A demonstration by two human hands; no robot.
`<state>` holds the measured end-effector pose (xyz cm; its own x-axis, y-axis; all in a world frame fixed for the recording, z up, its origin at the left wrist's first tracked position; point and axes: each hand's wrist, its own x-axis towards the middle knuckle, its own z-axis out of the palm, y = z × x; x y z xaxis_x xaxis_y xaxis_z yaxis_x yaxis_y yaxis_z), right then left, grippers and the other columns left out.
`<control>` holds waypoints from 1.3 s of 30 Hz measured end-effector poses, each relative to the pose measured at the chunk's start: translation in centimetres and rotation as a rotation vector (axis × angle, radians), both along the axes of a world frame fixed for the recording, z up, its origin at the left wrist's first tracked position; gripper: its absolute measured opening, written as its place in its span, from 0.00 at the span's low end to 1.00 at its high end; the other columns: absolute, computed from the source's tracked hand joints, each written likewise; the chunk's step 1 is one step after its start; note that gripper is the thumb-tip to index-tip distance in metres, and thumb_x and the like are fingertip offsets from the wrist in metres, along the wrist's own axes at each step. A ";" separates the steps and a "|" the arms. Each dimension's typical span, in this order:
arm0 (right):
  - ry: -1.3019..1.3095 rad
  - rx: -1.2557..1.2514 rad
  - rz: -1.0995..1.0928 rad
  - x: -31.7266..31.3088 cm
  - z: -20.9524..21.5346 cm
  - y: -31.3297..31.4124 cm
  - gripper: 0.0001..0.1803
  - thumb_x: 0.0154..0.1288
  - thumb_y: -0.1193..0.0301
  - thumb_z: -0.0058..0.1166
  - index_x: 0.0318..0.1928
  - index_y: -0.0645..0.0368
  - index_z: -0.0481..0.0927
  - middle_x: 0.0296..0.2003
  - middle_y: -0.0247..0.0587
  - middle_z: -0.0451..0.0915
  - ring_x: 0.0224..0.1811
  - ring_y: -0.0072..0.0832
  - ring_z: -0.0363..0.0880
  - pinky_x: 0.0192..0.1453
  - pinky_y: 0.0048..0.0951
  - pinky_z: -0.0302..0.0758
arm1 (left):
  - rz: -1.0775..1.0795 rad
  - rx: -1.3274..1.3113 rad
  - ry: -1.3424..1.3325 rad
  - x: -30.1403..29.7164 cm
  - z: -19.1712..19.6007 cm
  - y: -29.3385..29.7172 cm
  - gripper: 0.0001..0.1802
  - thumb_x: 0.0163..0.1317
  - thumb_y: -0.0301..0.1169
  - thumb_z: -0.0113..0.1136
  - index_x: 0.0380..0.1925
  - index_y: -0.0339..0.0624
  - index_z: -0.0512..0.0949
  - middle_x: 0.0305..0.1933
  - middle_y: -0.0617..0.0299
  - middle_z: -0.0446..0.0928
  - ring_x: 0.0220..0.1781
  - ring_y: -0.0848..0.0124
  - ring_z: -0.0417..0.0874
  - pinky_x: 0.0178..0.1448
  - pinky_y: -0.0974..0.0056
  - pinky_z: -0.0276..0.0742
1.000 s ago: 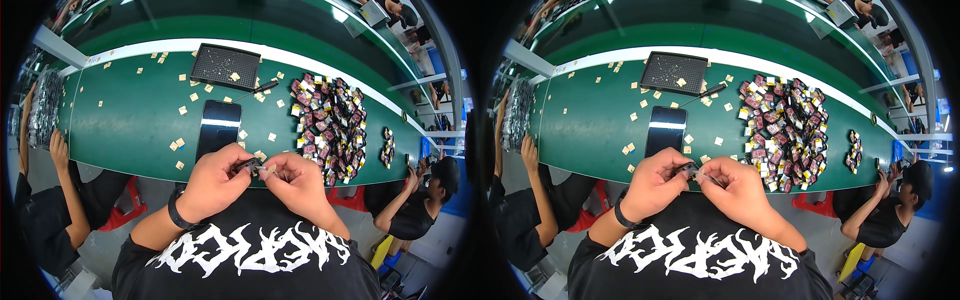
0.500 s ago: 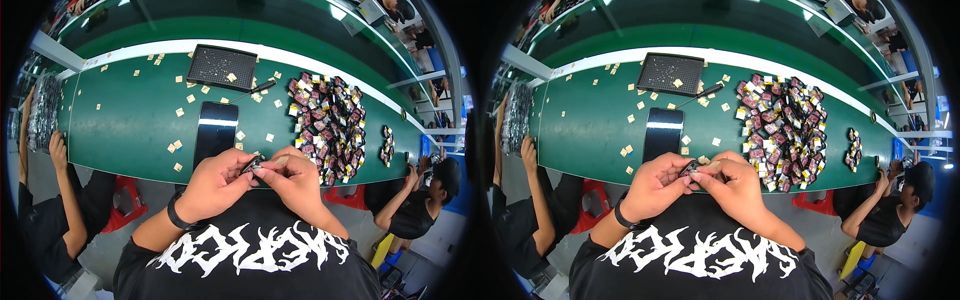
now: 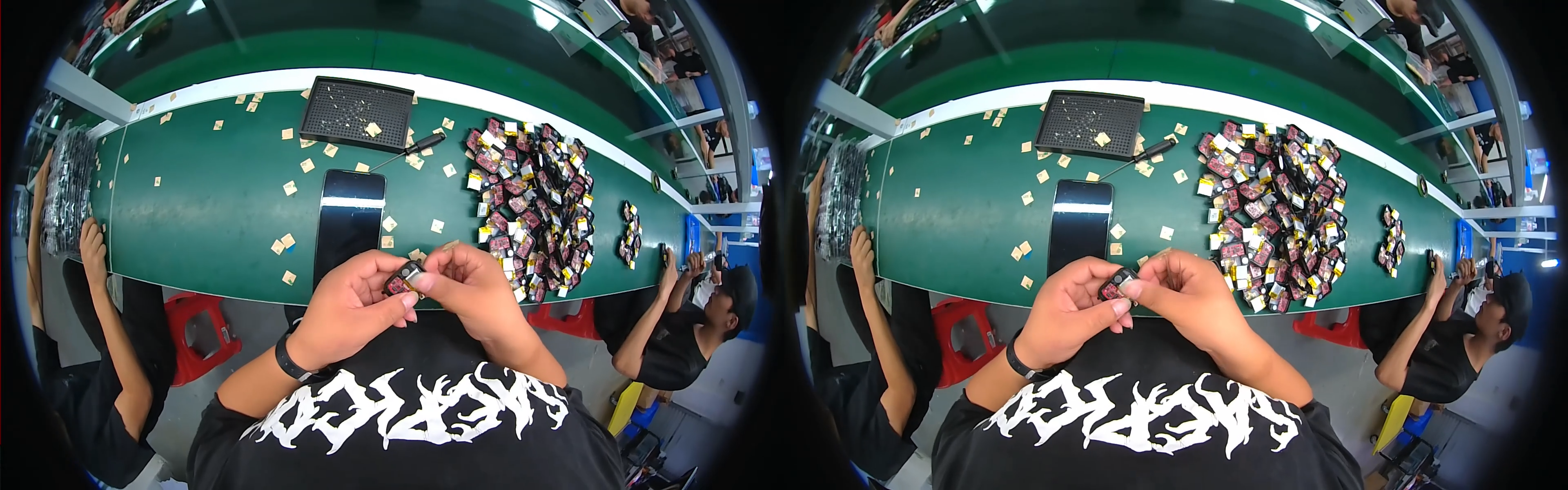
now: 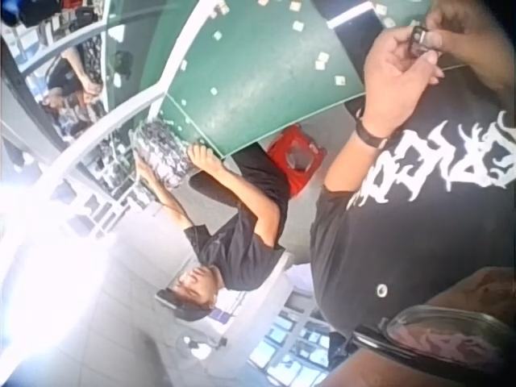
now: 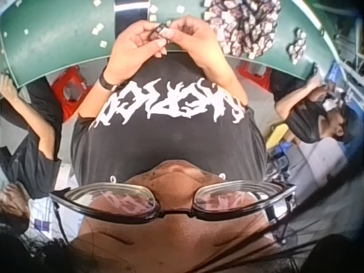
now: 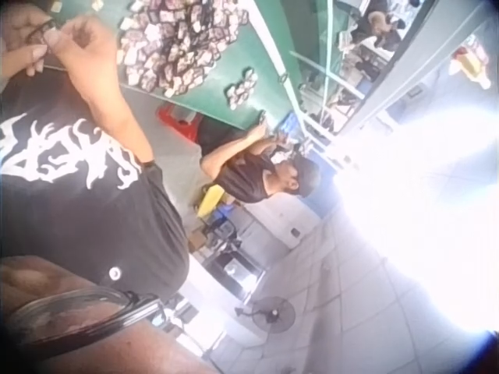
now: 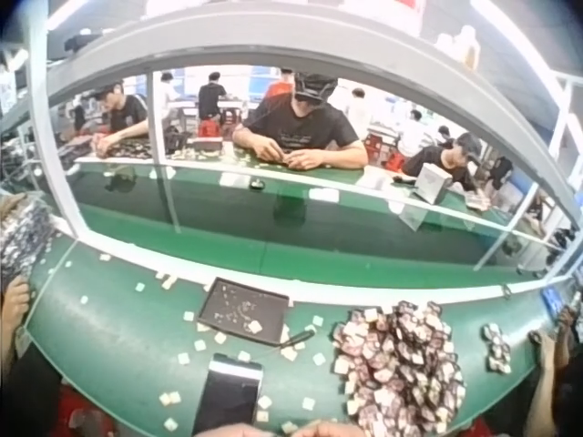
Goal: Assembling small electronic components (likely camera modules or sensors) at an assembly line workbench.
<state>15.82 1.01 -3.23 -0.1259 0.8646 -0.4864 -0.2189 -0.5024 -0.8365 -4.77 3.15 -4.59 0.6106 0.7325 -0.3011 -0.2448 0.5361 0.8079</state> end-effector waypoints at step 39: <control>-0.776 0.508 0.334 1.1 3.4 -1.2 0.13 0.63 0.74 0.69 0.46 0.64 0.84 0.38 0.41 0.83 0.25 0.19 0.73 0.28 0.22 0.68 | -0.032 0.327 0.219 -5.5 4.5 0.5 0.27 0.66 0.13 0.53 0.66 0.28 0.73 0.40 0.56 0.84 0.39 0.77 0.85 0.44 0.71 0.82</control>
<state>16.97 -0.22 0.18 -0.2049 0.9717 -0.1179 0.5703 0.0206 -0.8212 -10.26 3.67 -0.09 0.5821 0.7927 -0.1810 -0.0345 0.2465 0.9685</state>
